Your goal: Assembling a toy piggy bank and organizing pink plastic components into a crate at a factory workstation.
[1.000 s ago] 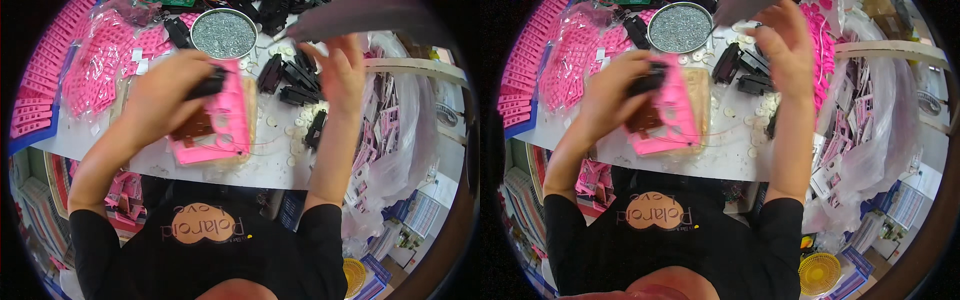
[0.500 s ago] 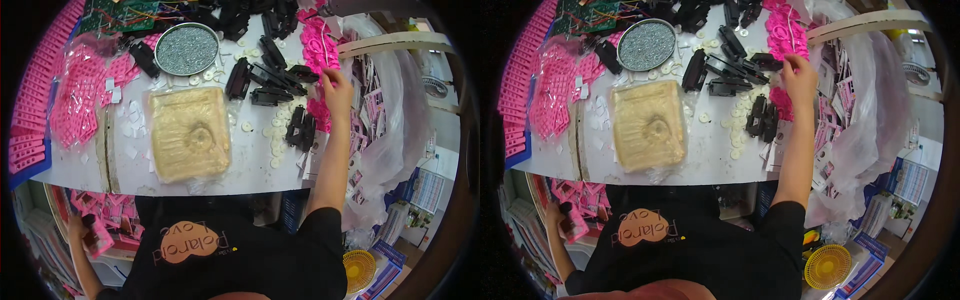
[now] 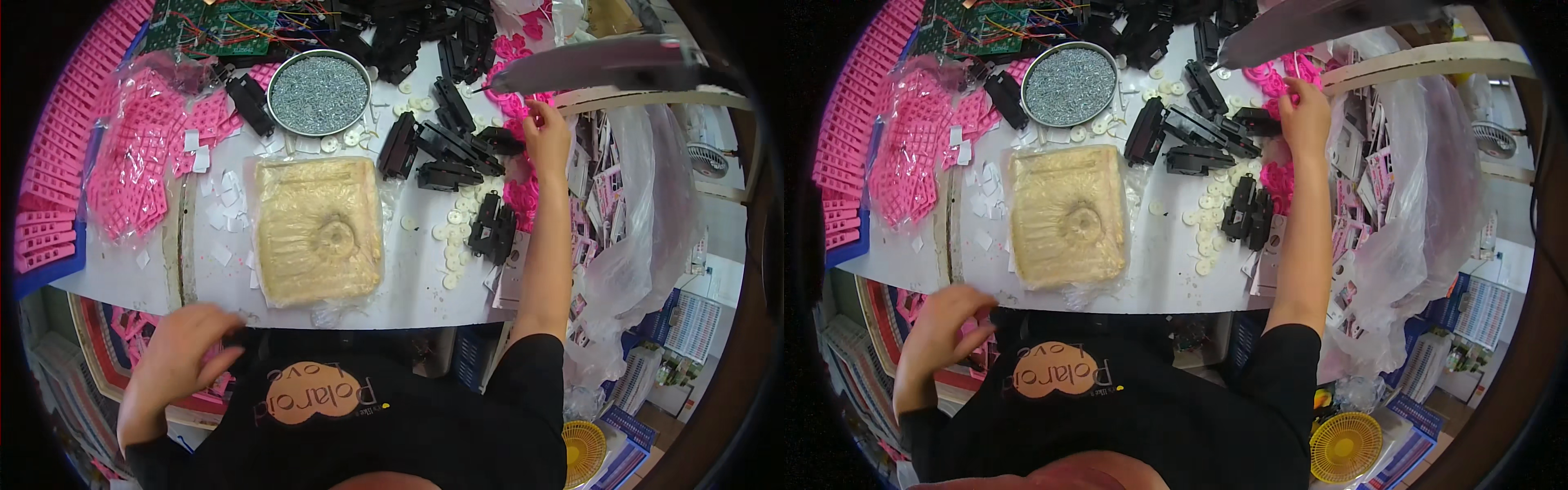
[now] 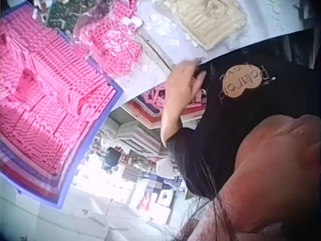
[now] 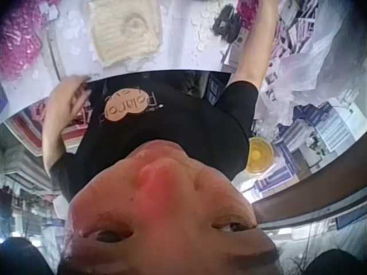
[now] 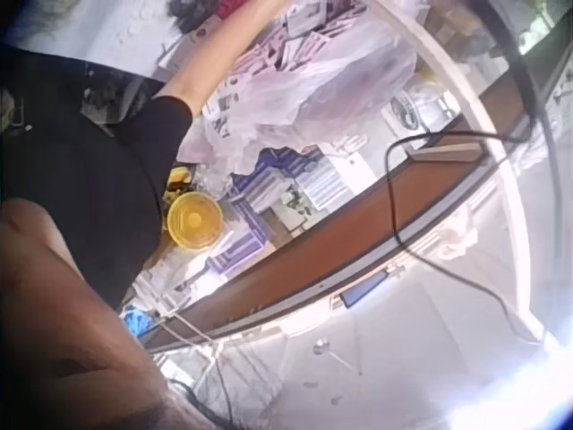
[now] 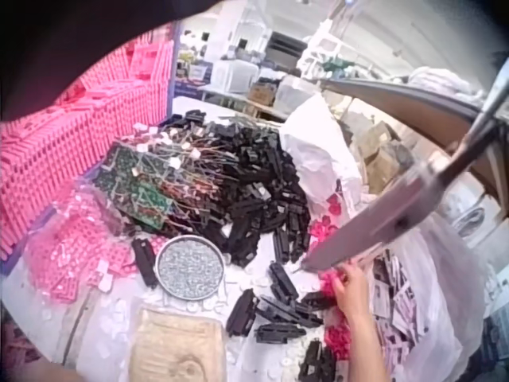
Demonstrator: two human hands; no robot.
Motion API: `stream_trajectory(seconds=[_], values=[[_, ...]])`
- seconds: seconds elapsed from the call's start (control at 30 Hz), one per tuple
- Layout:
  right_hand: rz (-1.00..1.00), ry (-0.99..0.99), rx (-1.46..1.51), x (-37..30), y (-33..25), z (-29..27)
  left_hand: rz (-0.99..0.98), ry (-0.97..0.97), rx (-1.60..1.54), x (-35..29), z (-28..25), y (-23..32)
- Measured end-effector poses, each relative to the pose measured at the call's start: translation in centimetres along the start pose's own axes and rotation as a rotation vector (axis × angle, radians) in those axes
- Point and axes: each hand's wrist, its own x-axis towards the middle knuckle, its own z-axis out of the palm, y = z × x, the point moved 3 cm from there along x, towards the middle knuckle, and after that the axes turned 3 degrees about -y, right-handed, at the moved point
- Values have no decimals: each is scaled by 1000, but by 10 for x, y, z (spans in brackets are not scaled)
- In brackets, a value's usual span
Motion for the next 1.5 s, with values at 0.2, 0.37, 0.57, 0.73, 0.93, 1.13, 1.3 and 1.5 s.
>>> stream_trajectory(seconds=[0.2, 0.37, 0.57, 0.73, 0.93, 1.13, 1.3, 1.5], values=[[-311, -123, -203, 51, 0, 47, 279, -93, 71, 70, 31, 27], [-318, -116, -283, 51, -8, 45, 481, -63, 71, 89, 28, 52], [182, -188, 1680, -55, -94, -21, 136, 4, -620, 94, 20, 36], [121, -246, 1741, -165, -196, -4, -57, -161, -1429, 142, 39, 59], [-107, -398, 1408, -169, -217, -22, -14, -108, -1227, 132, 60, 30], [-448, -297, 539, -158, -247, -16, -127, -5, -519, 110, 39, 12], [-492, -232, 364, -154, -247, 22, 202, 477, -63, 105, 46, 7], [-558, -373, 121, -147, -252, 24, 246, 245, 341, 95, 74, 5]])
